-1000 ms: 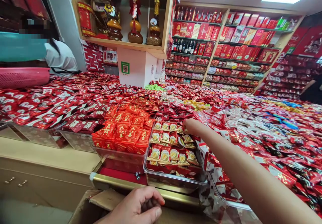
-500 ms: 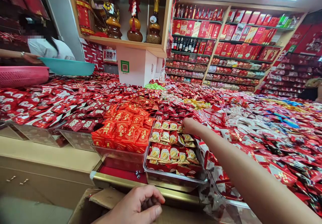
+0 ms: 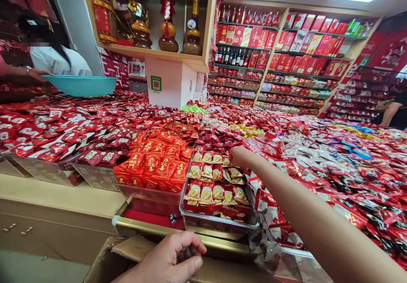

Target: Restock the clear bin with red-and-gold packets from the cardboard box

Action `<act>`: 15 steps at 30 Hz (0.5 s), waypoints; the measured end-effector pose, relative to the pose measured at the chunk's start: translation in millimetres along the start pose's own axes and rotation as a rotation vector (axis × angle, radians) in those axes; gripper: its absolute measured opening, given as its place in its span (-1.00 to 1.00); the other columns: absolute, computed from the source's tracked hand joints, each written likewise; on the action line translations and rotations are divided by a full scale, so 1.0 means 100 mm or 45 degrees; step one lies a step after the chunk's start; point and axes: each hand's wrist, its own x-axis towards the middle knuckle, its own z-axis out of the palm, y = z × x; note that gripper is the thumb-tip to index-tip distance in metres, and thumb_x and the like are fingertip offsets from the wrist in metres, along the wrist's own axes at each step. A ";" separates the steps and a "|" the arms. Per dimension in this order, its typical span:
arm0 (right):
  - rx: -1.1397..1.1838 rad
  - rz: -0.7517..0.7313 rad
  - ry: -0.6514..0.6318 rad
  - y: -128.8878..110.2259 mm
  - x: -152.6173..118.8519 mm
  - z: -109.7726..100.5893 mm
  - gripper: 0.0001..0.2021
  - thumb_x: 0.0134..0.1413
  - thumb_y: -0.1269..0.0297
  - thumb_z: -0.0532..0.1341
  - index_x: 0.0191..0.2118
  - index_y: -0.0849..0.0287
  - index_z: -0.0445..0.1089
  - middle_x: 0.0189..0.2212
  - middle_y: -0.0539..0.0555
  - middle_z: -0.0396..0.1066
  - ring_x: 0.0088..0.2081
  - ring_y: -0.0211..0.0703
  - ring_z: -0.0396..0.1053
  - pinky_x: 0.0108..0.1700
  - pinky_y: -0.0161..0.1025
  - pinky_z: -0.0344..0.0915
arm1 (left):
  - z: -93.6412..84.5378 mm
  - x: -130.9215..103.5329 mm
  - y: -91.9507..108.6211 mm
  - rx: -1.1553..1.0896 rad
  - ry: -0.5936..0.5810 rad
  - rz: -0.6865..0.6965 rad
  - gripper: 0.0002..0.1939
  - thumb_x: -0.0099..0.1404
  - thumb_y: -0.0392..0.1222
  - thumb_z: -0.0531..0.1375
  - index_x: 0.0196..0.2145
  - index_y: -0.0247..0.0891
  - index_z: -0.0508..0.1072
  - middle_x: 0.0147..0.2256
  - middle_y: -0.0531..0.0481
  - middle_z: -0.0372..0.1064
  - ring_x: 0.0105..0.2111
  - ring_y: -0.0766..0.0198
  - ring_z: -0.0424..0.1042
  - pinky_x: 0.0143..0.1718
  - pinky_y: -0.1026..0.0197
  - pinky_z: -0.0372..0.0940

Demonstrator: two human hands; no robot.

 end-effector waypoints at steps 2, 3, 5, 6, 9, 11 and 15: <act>0.019 -0.036 0.049 -0.05 -0.06 -0.03 -0.78 -0.11 0.38 0.19 -0.24 0.22 0.43 -0.26 0.12 0.44 -0.18 -0.10 0.34 -0.19 -0.27 0.21 | 0.00 0.00 0.00 -0.008 -0.002 0.008 -0.83 0.09 -0.25 0.09 -0.35 -0.36 0.40 -0.60 0.13 0.14 -0.57 0.42 0.13 -0.53 0.40 0.07; 0.034 -0.060 0.058 -0.08 -0.08 -0.03 -0.76 -0.13 0.36 0.20 -0.24 0.20 0.43 -0.26 0.11 0.45 -0.18 -0.09 0.35 -0.20 -0.29 0.20 | 0.00 0.00 0.00 -0.014 -0.005 0.010 -0.83 0.10 -0.25 0.09 -0.35 -0.36 0.40 -0.60 0.13 0.14 -0.57 0.43 0.13 -0.53 0.40 0.07; 0.065 -0.108 0.045 -0.16 -0.11 0.00 -0.75 -0.17 0.29 0.22 -0.25 0.16 0.45 -0.28 0.08 0.47 -0.23 -0.10 0.37 -0.26 -0.33 0.21 | 0.01 -0.01 0.00 -0.025 -0.007 0.009 -0.83 0.10 -0.25 0.08 -0.35 -0.35 0.39 -0.60 0.14 0.14 -0.58 0.43 0.13 -0.54 0.40 0.07; 0.076 -0.126 0.035 -0.21 -0.12 0.02 -0.75 -0.18 0.27 0.23 -0.27 0.16 0.45 -0.30 0.07 0.47 -0.25 -0.11 0.38 -0.29 -0.33 0.21 | 0.01 -0.01 0.00 -0.029 -0.004 0.007 -0.84 0.10 -0.25 0.09 -0.35 -0.35 0.39 -0.61 0.14 0.14 -0.58 0.43 0.13 -0.55 0.40 0.07; 0.082 -0.150 0.026 -0.33 -0.14 0.08 -0.80 -0.20 0.30 0.22 -0.34 0.18 0.47 -0.37 0.09 0.48 -0.32 -0.10 0.39 -0.37 -0.33 0.20 | 0.01 -0.01 0.00 -0.025 0.005 0.002 -0.84 0.10 -0.24 0.09 -0.36 -0.35 0.39 -0.61 0.14 0.13 -0.58 0.43 0.12 -0.55 0.40 0.06; 0.078 -0.153 0.038 -0.39 -0.14 0.11 -0.82 -0.21 0.34 0.21 -0.37 0.20 0.46 -0.39 0.11 0.48 -0.35 -0.09 0.39 -0.39 -0.32 0.19 | 0.01 -0.01 0.00 -0.029 0.004 0.003 -0.84 0.11 -0.23 0.09 -0.35 -0.35 0.39 -0.61 0.14 0.12 -0.58 0.43 0.11 -0.55 0.40 0.05; 0.076 -0.162 0.092 -0.41 -0.14 0.15 -0.79 -0.23 0.34 0.20 -0.36 0.25 0.44 -0.35 0.16 0.46 -0.29 -0.04 0.37 -0.33 -0.29 0.18 | 0.02 -0.01 -0.03 -0.035 -0.003 0.007 -0.82 0.11 -0.22 0.09 -0.34 -0.35 0.39 -0.59 0.13 0.13 -0.56 0.42 0.12 -0.53 0.39 0.06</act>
